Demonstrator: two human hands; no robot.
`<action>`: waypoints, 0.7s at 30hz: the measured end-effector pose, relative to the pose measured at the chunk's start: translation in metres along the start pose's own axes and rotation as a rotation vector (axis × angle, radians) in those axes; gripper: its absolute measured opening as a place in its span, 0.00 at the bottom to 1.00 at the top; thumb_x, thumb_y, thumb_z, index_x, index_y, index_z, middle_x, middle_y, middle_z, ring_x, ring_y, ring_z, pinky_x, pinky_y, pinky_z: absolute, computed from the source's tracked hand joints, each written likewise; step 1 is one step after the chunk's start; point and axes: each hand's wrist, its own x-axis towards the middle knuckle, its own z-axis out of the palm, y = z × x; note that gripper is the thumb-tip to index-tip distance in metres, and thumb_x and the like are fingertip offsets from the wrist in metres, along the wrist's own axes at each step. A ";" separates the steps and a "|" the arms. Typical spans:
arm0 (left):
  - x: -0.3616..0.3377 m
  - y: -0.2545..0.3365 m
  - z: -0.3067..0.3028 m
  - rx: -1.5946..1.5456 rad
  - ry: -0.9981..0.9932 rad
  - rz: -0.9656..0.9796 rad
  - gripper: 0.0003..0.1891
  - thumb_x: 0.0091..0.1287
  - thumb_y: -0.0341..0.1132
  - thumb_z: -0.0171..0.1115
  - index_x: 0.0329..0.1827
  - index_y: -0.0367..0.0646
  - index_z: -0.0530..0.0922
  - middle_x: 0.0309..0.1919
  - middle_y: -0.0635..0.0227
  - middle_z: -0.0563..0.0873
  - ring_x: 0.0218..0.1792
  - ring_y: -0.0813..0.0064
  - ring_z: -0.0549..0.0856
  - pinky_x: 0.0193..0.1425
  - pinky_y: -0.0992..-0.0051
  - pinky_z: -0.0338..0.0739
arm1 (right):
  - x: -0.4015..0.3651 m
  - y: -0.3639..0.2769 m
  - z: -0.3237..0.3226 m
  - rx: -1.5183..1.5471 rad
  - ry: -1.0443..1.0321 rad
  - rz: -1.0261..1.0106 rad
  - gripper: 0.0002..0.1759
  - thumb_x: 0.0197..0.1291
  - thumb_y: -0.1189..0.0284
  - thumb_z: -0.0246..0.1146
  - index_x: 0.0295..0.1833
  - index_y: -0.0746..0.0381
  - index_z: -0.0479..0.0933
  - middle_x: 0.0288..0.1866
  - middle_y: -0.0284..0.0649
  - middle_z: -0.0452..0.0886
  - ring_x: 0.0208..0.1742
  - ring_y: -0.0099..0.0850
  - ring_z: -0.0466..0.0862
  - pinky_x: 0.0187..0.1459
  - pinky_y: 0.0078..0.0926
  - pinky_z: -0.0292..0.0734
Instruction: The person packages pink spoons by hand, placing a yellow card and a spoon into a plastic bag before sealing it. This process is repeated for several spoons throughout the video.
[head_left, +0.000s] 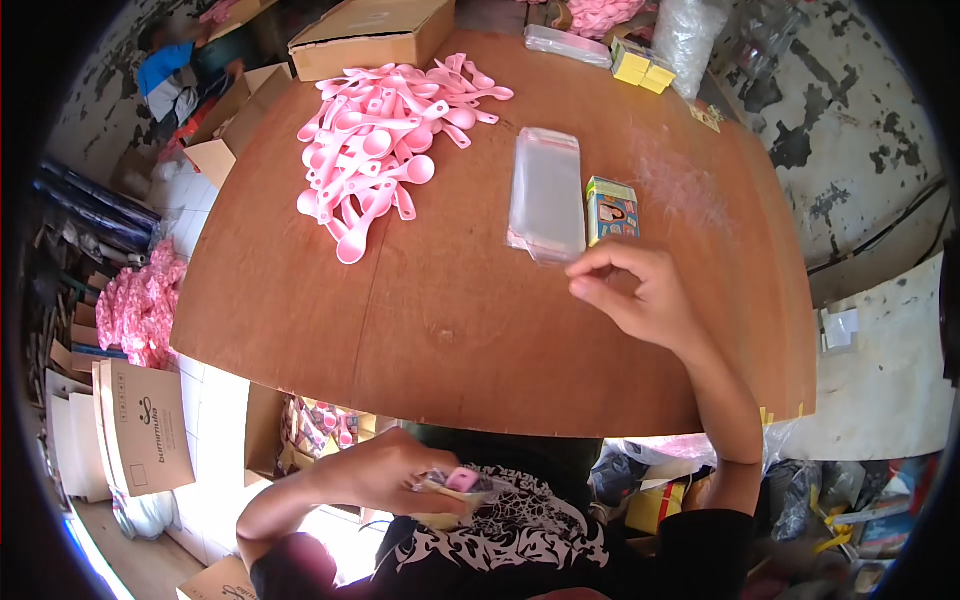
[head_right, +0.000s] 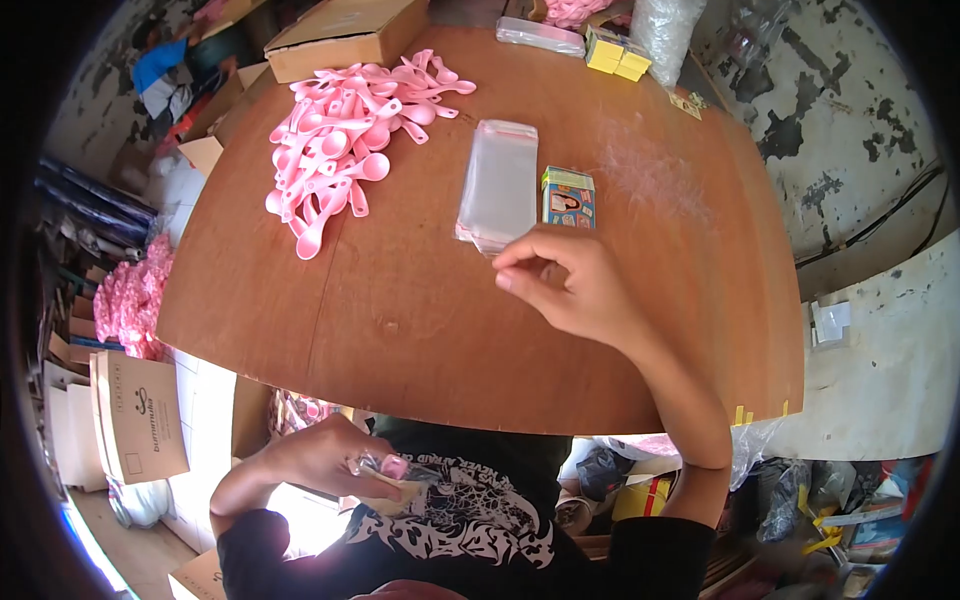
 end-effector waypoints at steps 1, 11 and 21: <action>-0.010 -0.015 0.007 -0.003 0.065 -0.054 0.14 0.54 0.35 0.77 0.41 0.39 0.85 0.31 0.63 0.88 0.31 0.74 0.88 0.34 0.78 0.79 | 0.006 0.006 0.001 -0.061 0.032 0.090 0.03 0.57 0.77 0.67 0.36 0.64 0.82 0.32 0.37 0.85 0.34 0.25 0.85 0.33 0.24 0.77; -0.100 -0.185 0.023 0.423 0.700 -0.657 0.26 0.57 0.45 0.72 0.57 0.44 0.78 0.54 0.58 0.83 0.56 0.57 0.81 0.58 0.61 0.77 | 0.060 0.047 0.000 -0.582 -0.256 0.073 0.06 0.49 0.74 0.70 0.33 0.63 0.83 0.30 0.39 0.84 0.34 0.36 0.83 0.37 0.32 0.75; -0.021 0.005 -0.034 0.120 0.008 0.280 0.17 0.64 0.35 0.68 0.56 0.42 0.81 0.42 0.61 0.88 0.39 0.69 0.89 0.42 0.73 0.83 | 0.055 0.041 -0.008 -0.545 -0.133 -0.141 0.03 0.56 0.78 0.65 0.35 0.67 0.83 0.33 0.43 0.84 0.36 0.41 0.81 0.42 0.37 0.77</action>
